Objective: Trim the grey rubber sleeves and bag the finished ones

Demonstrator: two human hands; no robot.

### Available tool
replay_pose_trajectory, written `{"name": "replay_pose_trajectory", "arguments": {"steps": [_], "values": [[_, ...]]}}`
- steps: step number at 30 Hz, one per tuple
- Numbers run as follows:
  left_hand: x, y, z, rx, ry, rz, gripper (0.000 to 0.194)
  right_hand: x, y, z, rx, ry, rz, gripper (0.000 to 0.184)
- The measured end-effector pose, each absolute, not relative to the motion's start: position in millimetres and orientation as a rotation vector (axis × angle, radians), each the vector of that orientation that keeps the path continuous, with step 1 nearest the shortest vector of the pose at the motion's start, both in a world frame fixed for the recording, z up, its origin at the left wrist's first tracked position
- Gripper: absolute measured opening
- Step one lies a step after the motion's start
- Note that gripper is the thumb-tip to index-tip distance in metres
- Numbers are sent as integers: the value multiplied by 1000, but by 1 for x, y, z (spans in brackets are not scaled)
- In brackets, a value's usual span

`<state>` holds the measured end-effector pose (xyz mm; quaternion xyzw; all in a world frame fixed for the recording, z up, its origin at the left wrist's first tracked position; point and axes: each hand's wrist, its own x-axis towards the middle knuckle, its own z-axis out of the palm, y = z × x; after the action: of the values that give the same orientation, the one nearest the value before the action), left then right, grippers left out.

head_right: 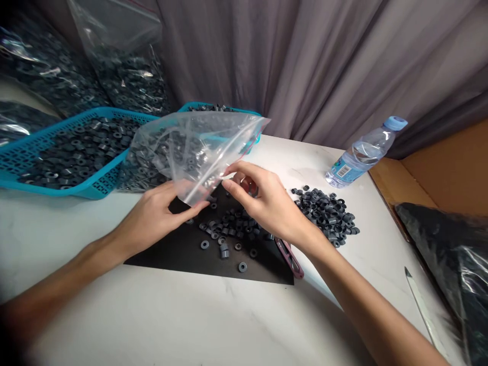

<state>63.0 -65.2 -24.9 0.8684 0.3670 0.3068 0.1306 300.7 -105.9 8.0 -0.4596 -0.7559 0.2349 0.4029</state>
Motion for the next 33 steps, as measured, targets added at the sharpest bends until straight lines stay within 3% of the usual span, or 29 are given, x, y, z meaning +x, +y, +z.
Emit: {"name": "replay_pose_trajectory", "arguments": {"steps": [6, 17, 29, 33], "values": [[56, -58, -17, 2453, 1217, 950, 21, 303, -114, 21, -1124, -1969, 511, 25], [66, -57, -33, 2590, 1092, 791, 23, 305, -104, 10, -1176, -1948, 446, 7], [58, -44, -43, 2848, 1154, 545, 46, 306, -104, 7, -1258, -1922, 454, 9], [60, -40, -47, 2956, 1145, 516, 38, 303, -103, 4, -1267, -1925, 466, 10]]}}
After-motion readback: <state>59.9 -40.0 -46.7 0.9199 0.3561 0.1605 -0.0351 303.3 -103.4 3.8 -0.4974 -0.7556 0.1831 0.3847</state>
